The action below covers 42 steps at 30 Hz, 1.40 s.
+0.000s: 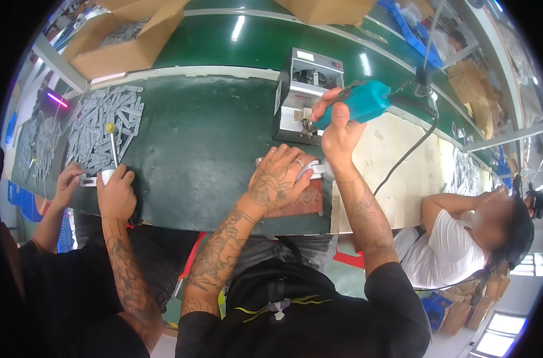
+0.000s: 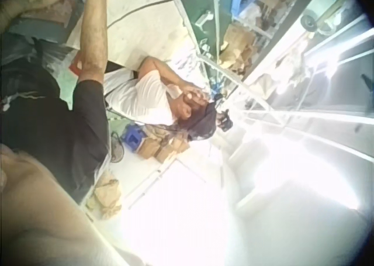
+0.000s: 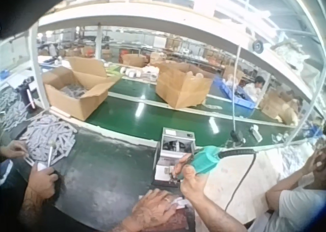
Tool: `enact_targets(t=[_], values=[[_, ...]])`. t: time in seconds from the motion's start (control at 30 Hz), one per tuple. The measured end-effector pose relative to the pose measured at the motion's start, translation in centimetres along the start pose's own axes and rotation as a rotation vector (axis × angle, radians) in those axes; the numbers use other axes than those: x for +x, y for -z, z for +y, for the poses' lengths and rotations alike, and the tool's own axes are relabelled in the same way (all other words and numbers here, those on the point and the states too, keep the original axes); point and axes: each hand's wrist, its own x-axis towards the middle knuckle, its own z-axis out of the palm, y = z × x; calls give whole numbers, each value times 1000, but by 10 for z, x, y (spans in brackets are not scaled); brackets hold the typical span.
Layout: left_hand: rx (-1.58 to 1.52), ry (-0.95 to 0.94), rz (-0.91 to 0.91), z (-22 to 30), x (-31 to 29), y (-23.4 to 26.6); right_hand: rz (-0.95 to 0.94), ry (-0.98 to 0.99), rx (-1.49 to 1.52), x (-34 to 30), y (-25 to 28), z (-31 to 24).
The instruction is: Use an electric screwdriver to fasten screws into a white plastic electronics housing at an assembly station.
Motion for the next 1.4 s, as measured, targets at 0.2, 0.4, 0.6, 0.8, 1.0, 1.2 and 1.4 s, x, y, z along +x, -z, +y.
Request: enact_targets(t=[0.2,0.4,0.6,0.8,1.0,1.2,1.4], values=[[29,-2,14,3,-3,-7,2,-71,-26,-5,2,-1],[-20,31,-15,4,-8,1,74,-181,-111,-29,8,-46],[-36,-28,4,8,6,14,-9,-184,-12,-48,31,-68],[-23,-8,-63,-1,6,7,15,-265,-68,-58,35,-51],[3,5,-79,5,0,6,44,-295,-76,-72,35,-47],[-3,18,-110,9,7,3,42,-265,-34,-71,39,-44],[50,9,0,0,2,11,64,-277,-16,-74,31,-36]])
